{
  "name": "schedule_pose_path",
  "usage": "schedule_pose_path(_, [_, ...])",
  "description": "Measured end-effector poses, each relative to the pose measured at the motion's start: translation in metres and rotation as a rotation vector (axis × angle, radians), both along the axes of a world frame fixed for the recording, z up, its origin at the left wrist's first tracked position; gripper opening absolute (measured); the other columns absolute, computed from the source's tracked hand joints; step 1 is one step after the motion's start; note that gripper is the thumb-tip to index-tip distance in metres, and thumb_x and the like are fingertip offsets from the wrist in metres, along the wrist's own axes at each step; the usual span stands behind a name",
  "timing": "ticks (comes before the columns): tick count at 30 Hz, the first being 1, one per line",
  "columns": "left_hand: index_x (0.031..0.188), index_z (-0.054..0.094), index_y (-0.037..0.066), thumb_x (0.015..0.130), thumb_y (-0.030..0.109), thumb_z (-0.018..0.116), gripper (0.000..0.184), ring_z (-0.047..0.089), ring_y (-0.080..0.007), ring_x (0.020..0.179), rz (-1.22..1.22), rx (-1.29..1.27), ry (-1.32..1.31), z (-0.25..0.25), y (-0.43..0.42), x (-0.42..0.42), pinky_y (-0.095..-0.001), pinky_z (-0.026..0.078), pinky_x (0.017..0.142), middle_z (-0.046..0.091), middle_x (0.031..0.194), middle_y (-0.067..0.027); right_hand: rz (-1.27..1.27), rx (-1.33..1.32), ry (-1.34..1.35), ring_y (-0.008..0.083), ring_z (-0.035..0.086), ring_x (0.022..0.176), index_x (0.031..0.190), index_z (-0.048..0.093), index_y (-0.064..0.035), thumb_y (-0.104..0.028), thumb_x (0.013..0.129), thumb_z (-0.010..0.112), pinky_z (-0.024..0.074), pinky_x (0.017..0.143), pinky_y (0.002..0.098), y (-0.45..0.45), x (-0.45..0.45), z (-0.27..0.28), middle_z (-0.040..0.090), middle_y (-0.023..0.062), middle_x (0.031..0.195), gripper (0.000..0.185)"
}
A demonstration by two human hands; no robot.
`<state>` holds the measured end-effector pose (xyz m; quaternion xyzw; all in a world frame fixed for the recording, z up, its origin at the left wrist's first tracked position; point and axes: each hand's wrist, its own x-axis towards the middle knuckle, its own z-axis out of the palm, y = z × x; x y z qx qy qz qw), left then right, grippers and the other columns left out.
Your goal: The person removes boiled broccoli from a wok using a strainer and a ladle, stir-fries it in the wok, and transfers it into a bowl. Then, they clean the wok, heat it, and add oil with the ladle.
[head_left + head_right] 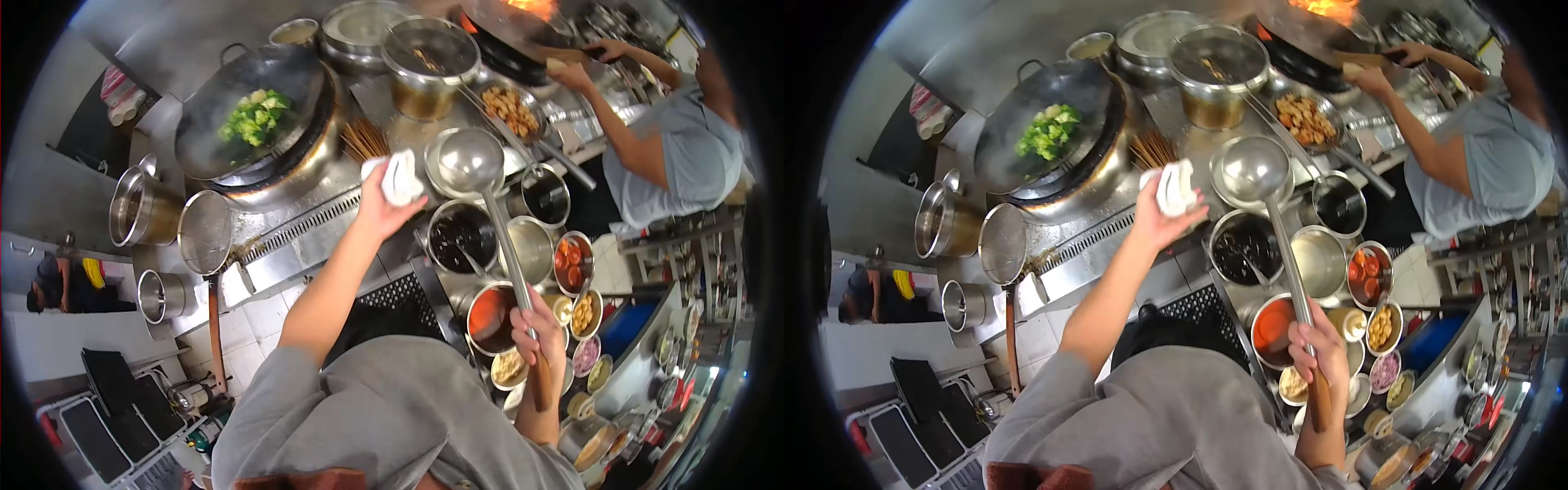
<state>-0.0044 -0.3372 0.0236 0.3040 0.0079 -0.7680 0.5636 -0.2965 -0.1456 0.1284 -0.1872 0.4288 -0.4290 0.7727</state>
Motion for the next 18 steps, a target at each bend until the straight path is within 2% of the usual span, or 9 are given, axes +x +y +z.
schedule_pose_path(2, [0.130,0.049,0.006,0.095,0.039,0.037,0.050,0.053,-0.0401,0.113,-0.129,-0.325,0.391,-0.036,0.026,0.041,-0.0550,0.036,0.104,0.053,0.127,-0.0232,0.012,0.011,-0.024,0.0038,0.032,0.041,0.145,0.027,-0.0081,-0.008,0.091,0.048,0.0278,0.028,0.0181,-0.006,0.004,0.015,0.041,0.0036,0.074,0.058])
schedule_pose_path(4, [0.131,0.042,-0.004,0.096,0.036,0.035,0.054,0.054,-0.0388,0.113,0.050,-0.111,0.192,0.004,0.069,0.061,-0.0492,0.039,0.104,0.049,0.132,-0.0269,0.045,0.003,-0.042,0.0031,0.031,0.040,0.145,0.027,-0.0089,-0.008,0.092,0.047,0.0271,0.028,0.0174,-0.016,0.018,0.026,0.041,0.0035,0.074,0.056])
schedule_pose_path(6, [0.133,0.036,-0.008,0.096,0.032,0.035,0.055,0.057,-0.0393,0.108,0.062,-0.056,0.164,0.016,0.116,0.093,-0.0477,0.045,0.099,0.045,0.135,-0.0295,0.082,0.028,-0.125,0.0027,0.031,0.040,0.144,0.028,-0.0107,-0.007,0.094,0.043,0.0281,0.028,0.0174,-0.033,0.040,0.035,0.039,0.0040,0.075,0.053])
schedule_pose_path(8, [0.132,0.040,-0.007,0.095,0.029,0.042,0.052,0.060,-0.0352,0.105,-0.008,-0.161,0.129,0.011,0.157,0.131,-0.0442,0.050,0.092,0.051,0.131,-0.0251,0.095,0.035,-0.299,0.0028,0.031,0.041,0.144,0.028,-0.0102,-0.007,0.095,0.041,0.0291,0.028,0.0177,-0.054,0.075,0.046,0.038,0.0041,0.077,0.050])
schedule_pose_path(10, [0.135,0.039,0.002,0.094,0.029,0.045,0.050,0.063,-0.0320,0.096,-0.056,-0.210,0.172,0.007,0.191,0.162,-0.0430,0.053,0.084,0.053,0.128,-0.0236,0.157,0.036,-0.424,0.0030,0.032,0.042,0.144,0.028,-0.0109,-0.006,0.096,0.040,0.0294,0.028,0.0176,-0.079,0.114,0.042,0.038,0.0041,0.078,0.049])
schedule_pose_path(12, [0.141,0.034,0.011,0.093,0.031,0.042,0.052,0.066,-0.0275,0.076,0.015,-0.096,0.021,0.016,0.215,0.177,-0.0388,0.057,0.062,0.053,0.126,-0.0269,0.245,-0.058,-0.392,0.0035,0.033,0.043,0.143,0.029,-0.0100,-0.006,0.096,0.042,0.0304,0.028,0.0176,-0.105,0.164,0.050,0.038,0.0040,0.078,0.049])
schedule_pose_path(13, [0.141,0.035,0.015,0.091,0.032,0.047,0.054,0.065,-0.0255,0.071,0.023,-0.063,-0.047,0.027,0.221,0.183,-0.0321,0.053,0.047,0.059,0.115,-0.0241,0.294,-0.129,-0.300,0.0040,0.034,0.044,0.143,0.029,-0.0087,-0.008,0.096,0.044,0.0310,0.029,0.0177,-0.119,0.187,0.043,0.039,0.0033,0.077,0.050])
schedule_pose_path(15, [0.140,0.035,0.014,0.091,0.032,0.049,0.055,0.064,-0.0248,0.069,0.013,-0.089,-0.021,0.018,0.227,0.200,-0.0294,0.051,0.043,0.061,0.109,-0.0224,0.370,-0.262,0.055,0.0045,0.037,0.047,0.145,0.027,-0.0096,-0.011,0.094,0.050,0.0331,0.032,0.0193,-0.136,0.239,0.047,0.043,0.0026,0.078,0.056])
schedule_pose_path(18, [0.139,0.037,0.012,0.089,0.033,0.052,0.056,0.064,-0.0231,0.067,0.001,-0.086,-0.011,0.013,0.226,0.220,-0.0248,0.046,0.037,0.063,0.098,-0.0175,0.474,-0.426,0.211,0.0055,0.040,0.047,0.146,0.026,-0.0092,-0.010,0.093,0.050,0.0367,0.033,0.0213,-0.157,0.302,0.035,0.045,0.0016,0.073,0.059])
